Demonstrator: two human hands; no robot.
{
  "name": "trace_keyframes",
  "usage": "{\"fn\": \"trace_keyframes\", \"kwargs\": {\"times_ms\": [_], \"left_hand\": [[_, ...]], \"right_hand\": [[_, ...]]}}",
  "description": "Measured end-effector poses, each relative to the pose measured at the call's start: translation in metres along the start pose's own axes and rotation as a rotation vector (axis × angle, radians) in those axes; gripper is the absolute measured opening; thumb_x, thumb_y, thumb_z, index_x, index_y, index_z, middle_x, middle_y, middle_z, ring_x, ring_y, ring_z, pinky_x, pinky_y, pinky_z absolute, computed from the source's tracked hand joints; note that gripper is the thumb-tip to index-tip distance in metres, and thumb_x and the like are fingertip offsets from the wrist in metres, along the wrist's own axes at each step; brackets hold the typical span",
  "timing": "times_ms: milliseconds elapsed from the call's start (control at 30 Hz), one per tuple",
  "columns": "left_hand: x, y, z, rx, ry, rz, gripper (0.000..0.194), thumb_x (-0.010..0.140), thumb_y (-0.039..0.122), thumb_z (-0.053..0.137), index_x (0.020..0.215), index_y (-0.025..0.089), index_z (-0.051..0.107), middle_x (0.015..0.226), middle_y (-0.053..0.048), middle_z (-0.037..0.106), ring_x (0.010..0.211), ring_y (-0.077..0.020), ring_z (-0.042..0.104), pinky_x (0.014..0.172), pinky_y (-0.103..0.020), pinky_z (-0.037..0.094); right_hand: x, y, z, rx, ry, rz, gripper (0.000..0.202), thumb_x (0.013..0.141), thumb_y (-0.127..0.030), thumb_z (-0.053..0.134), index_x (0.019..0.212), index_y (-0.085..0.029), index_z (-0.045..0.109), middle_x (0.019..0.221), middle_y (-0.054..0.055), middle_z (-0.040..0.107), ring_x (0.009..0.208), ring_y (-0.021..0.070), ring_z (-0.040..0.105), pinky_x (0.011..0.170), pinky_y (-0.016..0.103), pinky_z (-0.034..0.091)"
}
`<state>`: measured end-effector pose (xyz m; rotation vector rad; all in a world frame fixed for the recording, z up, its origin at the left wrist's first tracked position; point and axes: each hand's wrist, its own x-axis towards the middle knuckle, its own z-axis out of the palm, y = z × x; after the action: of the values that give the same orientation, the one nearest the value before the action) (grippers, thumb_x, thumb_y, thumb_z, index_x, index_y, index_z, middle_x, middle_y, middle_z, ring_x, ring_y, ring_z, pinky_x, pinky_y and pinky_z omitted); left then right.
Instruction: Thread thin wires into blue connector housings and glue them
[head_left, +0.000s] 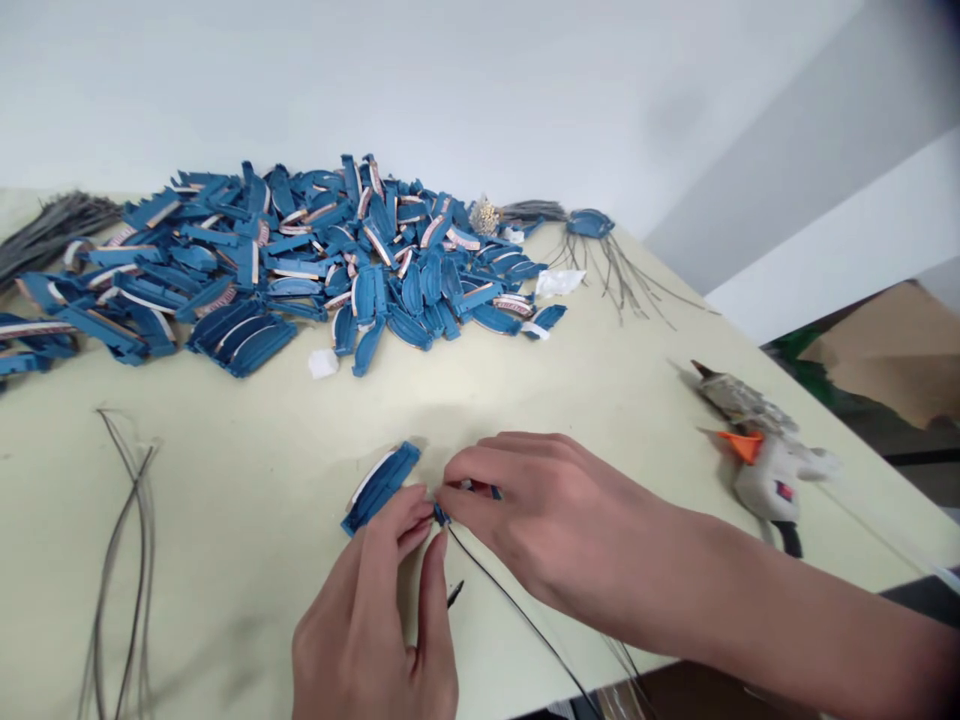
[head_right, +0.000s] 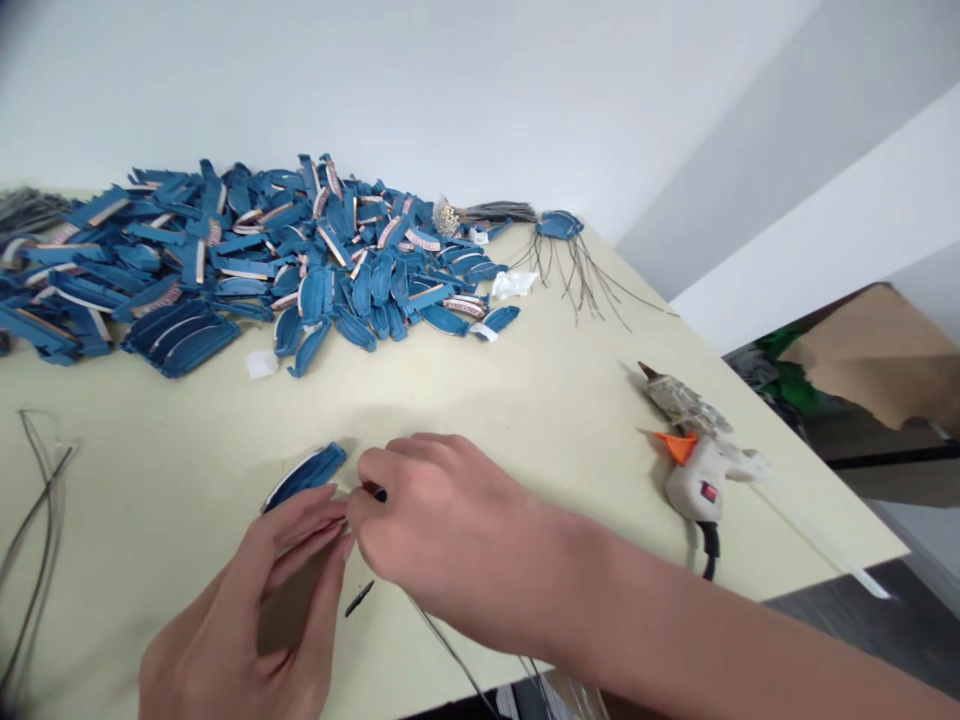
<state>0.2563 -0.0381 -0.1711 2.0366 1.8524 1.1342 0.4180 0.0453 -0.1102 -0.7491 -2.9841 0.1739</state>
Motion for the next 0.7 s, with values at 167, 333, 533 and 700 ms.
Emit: {"fn": "trace_keyframes", "kwargs": {"times_ms": [167, 333, 533, 700], "left_hand": [[0.001, 0.002, 0.001, 0.063, 0.032, 0.04, 0.024, 0.094, 0.017, 0.057, 0.118, 0.02, 0.059, 0.101, -0.001, 0.078, 0.083, -0.0144, 0.077, 0.072, -0.018, 0.064], [0.001, 0.005, 0.002, 0.065, 0.037, 0.018, 0.022, 0.095, 0.017, 0.056, 0.116, 0.021, 0.06, 0.101, -0.001, 0.079, 0.081, -0.0149, 0.077, 0.072, -0.019, 0.064], [-0.001, 0.006, 0.003, 0.111, 0.09, 0.04, 0.025, 0.092, 0.015, 0.06, 0.116, 0.02, 0.063, 0.103, -0.004, 0.079, 0.08, -0.0172, 0.078, 0.071, -0.021, 0.065], [-0.001, 0.006, 0.003, 0.121, 0.101, 0.047, 0.032, 0.09, 0.016, 0.062, 0.122, 0.021, 0.062, 0.103, -0.004, 0.079, 0.08, -0.0192, 0.078, 0.07, -0.024, 0.065]], "right_hand": [[0.0, 0.002, 0.002, -0.007, -0.03, -0.041, 0.023, 0.089, -0.003, 0.051, 0.075, -0.014, 0.066, 0.077, 0.005, 0.059, 0.073, 0.0203, 0.057, 0.065, 0.034, 0.052], [-0.002, 0.002, 0.007, 0.032, 0.065, -0.044, 0.027, 0.092, -0.003, 0.046, 0.081, -0.01, 0.07, 0.078, 0.007, 0.059, 0.07, 0.0192, 0.054, 0.063, 0.033, 0.053], [-0.005, 0.001, 0.016, 0.047, 0.174, -0.052, 0.029, 0.092, -0.002, 0.046, 0.08, -0.01, 0.071, 0.08, 0.008, 0.063, 0.071, 0.0192, 0.055, 0.067, 0.032, 0.054], [-0.006, 0.0, 0.011, -0.039, 0.117, -0.082, 0.017, 0.085, -0.001, 0.057, 0.086, -0.007, 0.073, 0.079, 0.009, 0.064, 0.07, 0.0211, 0.058, 0.061, 0.035, 0.055]]}}
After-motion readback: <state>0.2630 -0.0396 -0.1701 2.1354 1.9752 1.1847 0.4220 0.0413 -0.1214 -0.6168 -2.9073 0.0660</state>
